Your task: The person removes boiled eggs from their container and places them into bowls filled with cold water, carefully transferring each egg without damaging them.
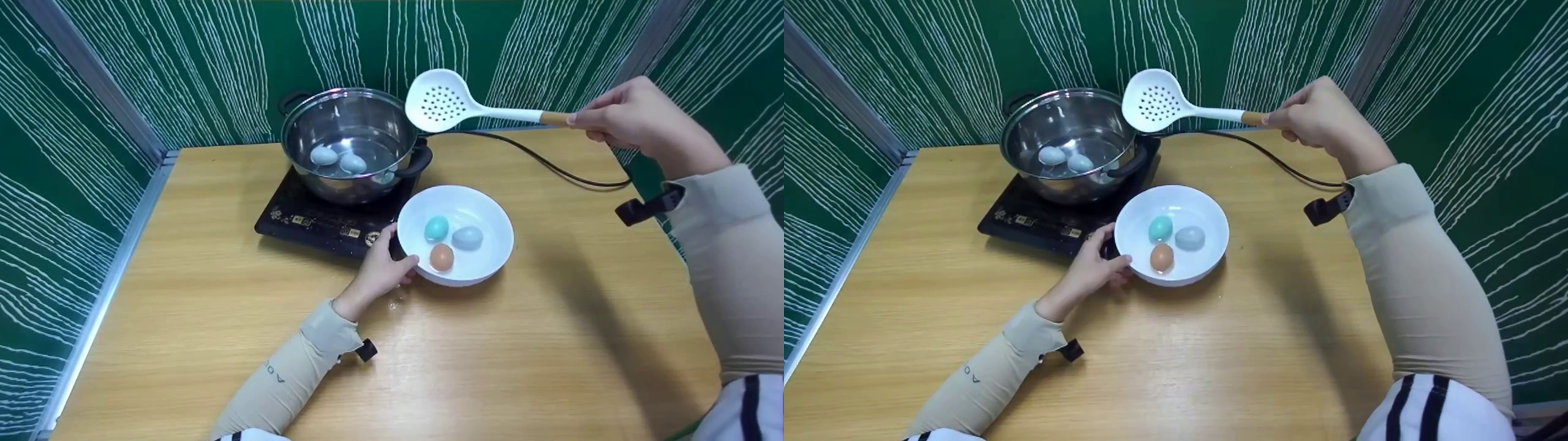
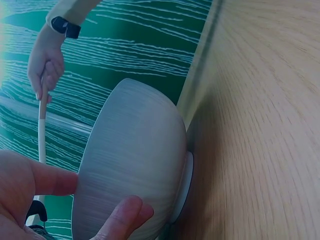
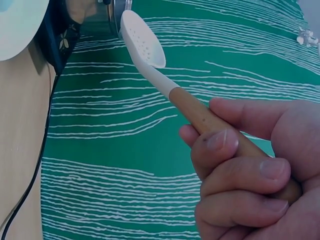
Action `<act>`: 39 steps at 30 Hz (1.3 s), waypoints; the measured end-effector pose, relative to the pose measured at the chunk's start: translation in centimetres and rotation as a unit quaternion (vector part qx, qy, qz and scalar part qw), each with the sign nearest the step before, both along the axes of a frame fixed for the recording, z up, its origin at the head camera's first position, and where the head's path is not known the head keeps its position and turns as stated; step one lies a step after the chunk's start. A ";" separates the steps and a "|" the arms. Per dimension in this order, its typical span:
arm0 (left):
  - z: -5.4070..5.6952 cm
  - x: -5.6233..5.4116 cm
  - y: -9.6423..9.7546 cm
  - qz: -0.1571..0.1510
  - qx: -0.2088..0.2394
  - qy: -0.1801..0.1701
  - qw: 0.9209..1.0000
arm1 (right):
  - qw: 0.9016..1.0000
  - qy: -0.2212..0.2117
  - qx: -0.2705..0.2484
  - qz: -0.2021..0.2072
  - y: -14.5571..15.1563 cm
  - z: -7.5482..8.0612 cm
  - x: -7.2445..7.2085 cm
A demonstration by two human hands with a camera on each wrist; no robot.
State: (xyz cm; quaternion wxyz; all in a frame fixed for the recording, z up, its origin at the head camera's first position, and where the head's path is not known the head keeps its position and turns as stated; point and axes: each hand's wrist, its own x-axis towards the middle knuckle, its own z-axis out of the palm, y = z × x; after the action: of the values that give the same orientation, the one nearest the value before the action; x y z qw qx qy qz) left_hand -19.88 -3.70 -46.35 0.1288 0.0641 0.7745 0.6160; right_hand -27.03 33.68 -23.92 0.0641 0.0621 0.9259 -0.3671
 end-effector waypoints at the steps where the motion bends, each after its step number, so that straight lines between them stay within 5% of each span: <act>1: 0.0 0.0 0.0 0.000 0.001 -0.001 1.000 | 1.000 0.002 0.003 0.003 -0.2 0.1 -0.1; 21: 0.0 0.2 -0.1 0.003 0.007 -0.010 1.000 | 0.998 0.023 0.039 0.039 -5.6 1.2 -2.2; 39: 0.1 -0.1 0.1 0.006 -0.004 -0.006 1.000 | 0.993 0.046 0.078 0.076 -10.3 0.4 -4.5</act>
State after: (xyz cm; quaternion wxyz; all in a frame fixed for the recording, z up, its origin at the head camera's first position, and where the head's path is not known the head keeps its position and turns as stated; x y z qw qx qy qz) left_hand -20.01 -3.62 -46.24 0.1295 0.0553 0.7764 0.6143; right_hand -31.49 23.38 -23.47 0.0439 -0.0204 0.9557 -0.2902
